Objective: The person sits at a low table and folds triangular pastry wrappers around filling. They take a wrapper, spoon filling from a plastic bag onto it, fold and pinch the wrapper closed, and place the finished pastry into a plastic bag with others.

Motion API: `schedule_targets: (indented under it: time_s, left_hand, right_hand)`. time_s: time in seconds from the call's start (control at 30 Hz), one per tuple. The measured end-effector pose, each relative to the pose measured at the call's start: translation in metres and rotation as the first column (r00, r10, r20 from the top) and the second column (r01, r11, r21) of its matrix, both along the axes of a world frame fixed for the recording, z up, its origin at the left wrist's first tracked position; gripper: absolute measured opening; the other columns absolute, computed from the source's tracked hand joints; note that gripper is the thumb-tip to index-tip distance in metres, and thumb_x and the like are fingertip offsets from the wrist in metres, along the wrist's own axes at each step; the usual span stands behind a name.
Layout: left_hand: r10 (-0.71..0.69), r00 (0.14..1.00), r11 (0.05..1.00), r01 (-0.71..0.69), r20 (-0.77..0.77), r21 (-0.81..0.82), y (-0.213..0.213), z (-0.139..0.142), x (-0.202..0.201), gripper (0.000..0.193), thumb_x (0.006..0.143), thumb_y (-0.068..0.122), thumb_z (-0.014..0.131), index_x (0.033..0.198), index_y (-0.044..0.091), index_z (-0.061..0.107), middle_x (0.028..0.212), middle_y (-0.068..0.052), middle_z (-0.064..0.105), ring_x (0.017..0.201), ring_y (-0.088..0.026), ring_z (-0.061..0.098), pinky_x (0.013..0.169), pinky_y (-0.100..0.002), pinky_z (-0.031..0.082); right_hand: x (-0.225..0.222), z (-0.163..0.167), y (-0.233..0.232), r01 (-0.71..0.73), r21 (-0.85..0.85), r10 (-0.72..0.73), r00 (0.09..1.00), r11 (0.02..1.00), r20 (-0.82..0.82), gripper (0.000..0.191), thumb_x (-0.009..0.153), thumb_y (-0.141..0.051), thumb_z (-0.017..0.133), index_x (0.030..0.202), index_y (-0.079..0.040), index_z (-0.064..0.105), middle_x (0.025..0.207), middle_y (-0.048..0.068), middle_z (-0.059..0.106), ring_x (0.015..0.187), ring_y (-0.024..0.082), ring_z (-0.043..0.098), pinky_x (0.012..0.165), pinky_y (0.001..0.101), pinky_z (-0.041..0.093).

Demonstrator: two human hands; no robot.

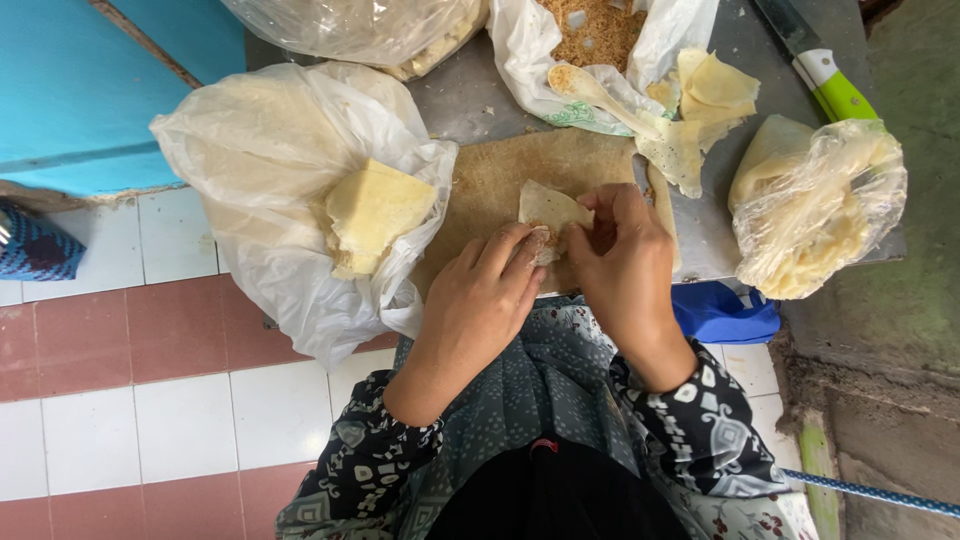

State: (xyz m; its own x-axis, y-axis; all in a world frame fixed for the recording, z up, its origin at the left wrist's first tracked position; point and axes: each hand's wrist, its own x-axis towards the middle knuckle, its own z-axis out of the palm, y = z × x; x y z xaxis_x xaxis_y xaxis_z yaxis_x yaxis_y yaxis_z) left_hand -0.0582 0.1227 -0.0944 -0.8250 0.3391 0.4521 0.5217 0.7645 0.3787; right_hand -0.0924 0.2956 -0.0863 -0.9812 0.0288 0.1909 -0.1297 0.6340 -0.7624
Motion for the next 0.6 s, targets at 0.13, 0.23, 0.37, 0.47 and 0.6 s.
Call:
schedule_targets:
  time_s: [0.13, 0.23, 0.37, 0.47, 0.6]
  left_hand:
    - [-0.008, 1.0, 1.0, 0.008, 0.019, 0.016, -0.001, 0.002, 0.0, 0.037, 0.093, 0.017, 0.071, 0.125, -0.001, 0.065, 0.127, -0.01, 0.06, 0.097, -0.026, 0.065, 0.081, -0.036, 0.056]
    - [-0.005, 1.0, 1.0, 0.005, 0.027, 0.009, -0.001, 0.005, -0.001, 0.035, 0.094, 0.014, 0.071, 0.126, -0.001, 0.065, 0.126, -0.01, 0.06, 0.099, -0.026, 0.066, 0.083, -0.036, 0.057]
    - [-0.048, 0.997, 0.999, 0.047, 0.058, 0.019, -0.009, 0.012, -0.003, 0.034, 0.091, 0.011, 0.068, 0.122, -0.003, 0.067, 0.124, -0.011, 0.061, 0.103, -0.026, 0.067, 0.084, -0.037, 0.057]
    - [-0.077, 0.994, 0.997, 0.076, 0.071, 0.023, -0.014, 0.016, -0.006, 0.032, 0.09, 0.012, 0.068, 0.117, -0.003, 0.068, 0.124, -0.011, 0.061, 0.102, -0.026, 0.068, 0.083, -0.037, 0.057]
    - [-0.099, 0.994, 0.995, 0.098, 0.049, 0.017, -0.015, 0.018, -0.009, 0.027, 0.094, 0.018, 0.07, 0.114, -0.002, 0.068, 0.121, -0.01, 0.061, 0.102, -0.025, 0.068, 0.081, -0.037, 0.056]
  right_hand:
    - [0.003, 0.005, -0.012, -0.016, 0.334, 0.112, 0.956, 0.943, -0.271, 0.016, 0.081, 0.003, 0.071, 0.094, -0.003, 0.064, 0.092, 0.015, 0.062, 0.088, 0.038, 0.062, 0.079, 0.0474, 0.05]
    - [0.005, 0.014, -0.011, -0.119, 0.367, 0.206, 0.957, 0.923, -0.206, 0.02, 0.082, 0.0, 0.07, 0.102, -0.003, 0.067, 0.097, 0.017, 0.061, 0.094, 0.04, 0.059, 0.083, 0.0492, 0.049]
    - [0.004, 0.026, 0.006, -0.315, 0.384, 0.39, 0.911, 0.868, -0.134, 0.033, 0.08, 0.001, 0.067, 0.113, -0.002, 0.072, 0.099, 0.015, 0.063, 0.095, 0.038, 0.06, 0.084, 0.0469, 0.049]
    - [-0.004, 0.027, 0.014, -0.351, 0.441, 0.432, 0.897, 0.826, -0.096, 0.025, 0.082, 0.001, 0.07, 0.105, -0.006, 0.076, 0.098, 0.011, 0.065, 0.093, 0.035, 0.061, 0.084, 0.0457, 0.048]
    - [-0.022, 0.025, 0.021, -0.384, 0.434, 0.496, 0.849, 0.815, -0.18, 0.022, 0.077, -0.005, 0.076, 0.098, -0.006, 0.075, 0.097, 0.012, 0.065, 0.093, 0.034, 0.06, 0.085, 0.0452, 0.048]
